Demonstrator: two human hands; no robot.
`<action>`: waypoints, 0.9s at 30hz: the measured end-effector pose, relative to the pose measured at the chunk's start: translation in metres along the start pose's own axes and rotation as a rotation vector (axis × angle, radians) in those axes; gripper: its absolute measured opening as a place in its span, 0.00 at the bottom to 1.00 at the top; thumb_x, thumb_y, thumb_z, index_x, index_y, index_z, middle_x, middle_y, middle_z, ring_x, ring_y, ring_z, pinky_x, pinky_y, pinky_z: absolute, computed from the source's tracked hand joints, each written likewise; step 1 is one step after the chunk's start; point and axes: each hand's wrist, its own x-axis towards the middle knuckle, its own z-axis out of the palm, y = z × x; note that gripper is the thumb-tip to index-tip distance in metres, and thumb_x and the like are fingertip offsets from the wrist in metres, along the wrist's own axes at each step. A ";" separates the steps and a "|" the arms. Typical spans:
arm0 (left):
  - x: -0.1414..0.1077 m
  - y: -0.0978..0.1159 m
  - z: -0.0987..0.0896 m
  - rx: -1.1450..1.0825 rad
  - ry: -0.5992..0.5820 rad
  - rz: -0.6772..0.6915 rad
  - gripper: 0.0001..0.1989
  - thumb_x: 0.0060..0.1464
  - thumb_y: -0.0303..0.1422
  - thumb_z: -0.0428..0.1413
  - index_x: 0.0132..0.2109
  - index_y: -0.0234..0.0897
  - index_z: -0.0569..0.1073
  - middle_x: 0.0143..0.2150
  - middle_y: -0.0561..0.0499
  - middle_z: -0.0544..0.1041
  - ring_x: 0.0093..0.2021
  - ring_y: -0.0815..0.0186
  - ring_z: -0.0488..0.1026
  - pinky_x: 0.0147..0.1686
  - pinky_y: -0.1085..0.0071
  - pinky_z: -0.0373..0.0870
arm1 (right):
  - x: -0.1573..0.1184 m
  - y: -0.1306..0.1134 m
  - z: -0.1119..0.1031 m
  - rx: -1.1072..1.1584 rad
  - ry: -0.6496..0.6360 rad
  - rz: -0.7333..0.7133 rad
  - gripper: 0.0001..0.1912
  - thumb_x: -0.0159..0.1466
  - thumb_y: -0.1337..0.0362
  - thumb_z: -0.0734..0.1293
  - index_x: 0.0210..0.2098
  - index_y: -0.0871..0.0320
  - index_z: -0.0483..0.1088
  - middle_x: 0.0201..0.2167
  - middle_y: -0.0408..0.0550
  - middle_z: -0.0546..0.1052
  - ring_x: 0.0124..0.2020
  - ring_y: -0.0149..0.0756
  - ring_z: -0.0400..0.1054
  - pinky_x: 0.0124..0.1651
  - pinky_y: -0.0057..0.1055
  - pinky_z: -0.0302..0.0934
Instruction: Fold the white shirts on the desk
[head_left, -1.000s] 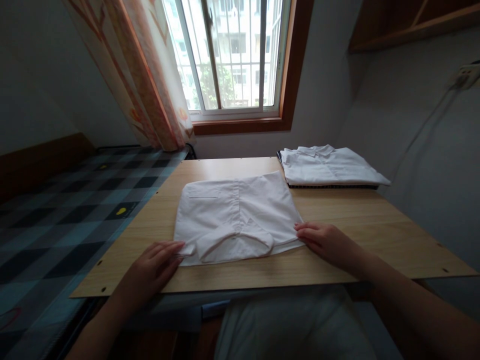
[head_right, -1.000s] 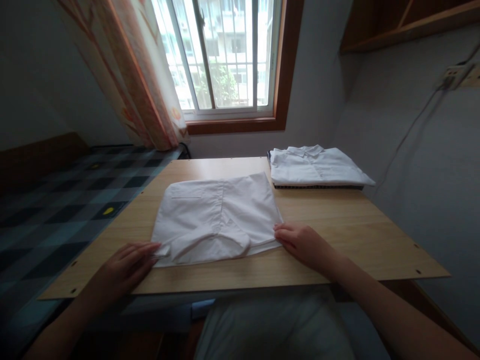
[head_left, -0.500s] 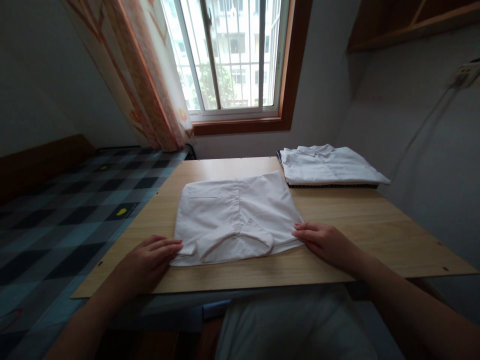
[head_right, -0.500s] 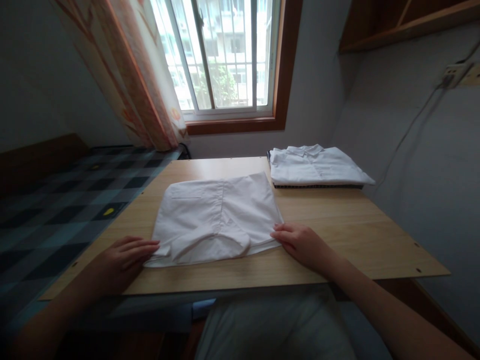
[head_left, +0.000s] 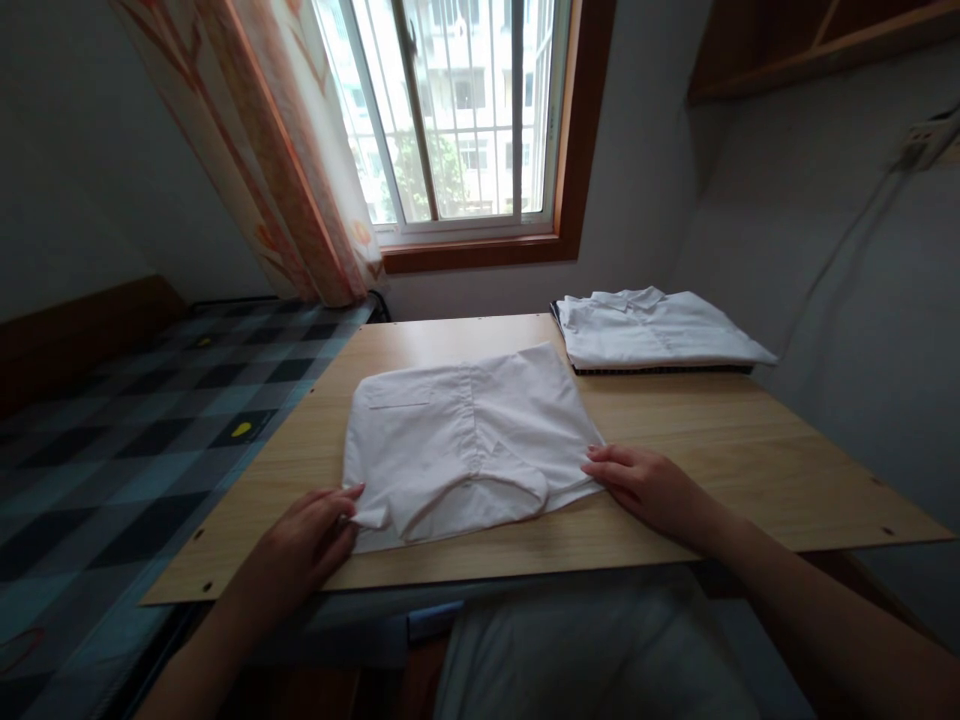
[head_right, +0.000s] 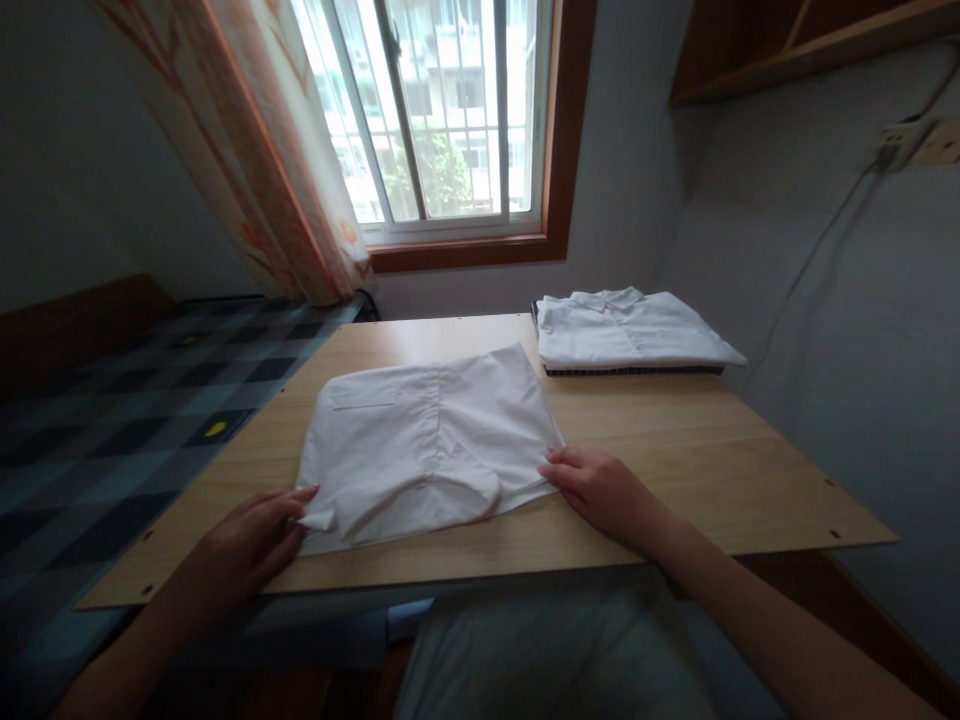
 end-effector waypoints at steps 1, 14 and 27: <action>-0.001 0.000 0.001 -0.011 0.018 -0.005 0.09 0.60 0.36 0.51 0.45 0.40 0.72 0.49 0.48 0.79 0.46 0.61 0.77 0.47 0.67 0.75 | 0.000 0.000 0.001 -0.008 -0.002 -0.002 0.16 0.68 0.70 0.60 0.51 0.53 0.74 0.51 0.51 0.77 0.52 0.40 0.72 0.54 0.36 0.68; -0.009 0.009 0.012 0.055 0.176 0.035 0.08 0.61 0.31 0.51 0.44 0.41 0.74 0.42 0.48 0.78 0.43 0.62 0.75 0.46 0.67 0.74 | 0.004 -0.017 -0.001 -0.292 0.012 -0.028 0.08 0.67 0.72 0.62 0.39 0.60 0.73 0.38 0.53 0.74 0.41 0.43 0.66 0.48 0.38 0.62; 0.000 0.008 -0.021 0.069 -0.094 0.084 0.12 0.58 0.34 0.54 0.46 0.45 0.79 0.42 0.52 0.82 0.42 0.61 0.75 0.44 0.66 0.72 | 0.019 -0.025 -0.032 -0.146 -0.222 0.065 0.09 0.62 0.74 0.63 0.34 0.58 0.74 0.36 0.49 0.74 0.40 0.39 0.67 0.47 0.35 0.60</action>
